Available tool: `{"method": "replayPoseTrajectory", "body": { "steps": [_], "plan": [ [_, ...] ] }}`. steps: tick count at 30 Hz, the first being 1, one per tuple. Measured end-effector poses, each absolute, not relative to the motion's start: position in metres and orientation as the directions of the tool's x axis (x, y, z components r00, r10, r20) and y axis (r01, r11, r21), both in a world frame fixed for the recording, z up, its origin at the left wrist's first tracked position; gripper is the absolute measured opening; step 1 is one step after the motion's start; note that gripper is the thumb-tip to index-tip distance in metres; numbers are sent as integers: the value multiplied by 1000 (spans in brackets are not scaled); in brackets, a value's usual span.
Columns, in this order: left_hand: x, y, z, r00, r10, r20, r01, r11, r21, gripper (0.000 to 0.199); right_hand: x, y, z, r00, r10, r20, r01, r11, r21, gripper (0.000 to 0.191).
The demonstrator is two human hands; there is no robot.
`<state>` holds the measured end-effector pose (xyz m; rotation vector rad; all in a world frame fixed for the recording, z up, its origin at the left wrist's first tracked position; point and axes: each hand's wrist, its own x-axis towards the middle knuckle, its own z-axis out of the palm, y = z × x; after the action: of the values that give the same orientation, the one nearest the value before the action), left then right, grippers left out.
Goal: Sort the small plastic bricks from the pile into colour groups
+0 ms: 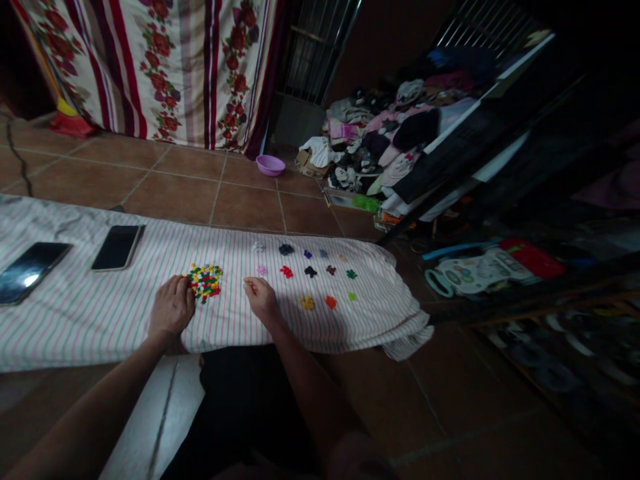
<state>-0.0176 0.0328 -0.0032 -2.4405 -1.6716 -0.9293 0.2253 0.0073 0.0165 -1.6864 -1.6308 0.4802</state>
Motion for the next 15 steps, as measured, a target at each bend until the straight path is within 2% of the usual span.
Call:
{"method": "replayPoseTrajectory", "body": {
  "steps": [7,15],
  "plan": [
    [-15,31,0,234,825,515,876,-409,255,30,264,-6,25,264,932,248,619,34,-785,24],
    [-18,32,2,281,806,521,865,-447,226,28,313,-27,29,490,846,210,543,-108,-833,28]
  ]
}}
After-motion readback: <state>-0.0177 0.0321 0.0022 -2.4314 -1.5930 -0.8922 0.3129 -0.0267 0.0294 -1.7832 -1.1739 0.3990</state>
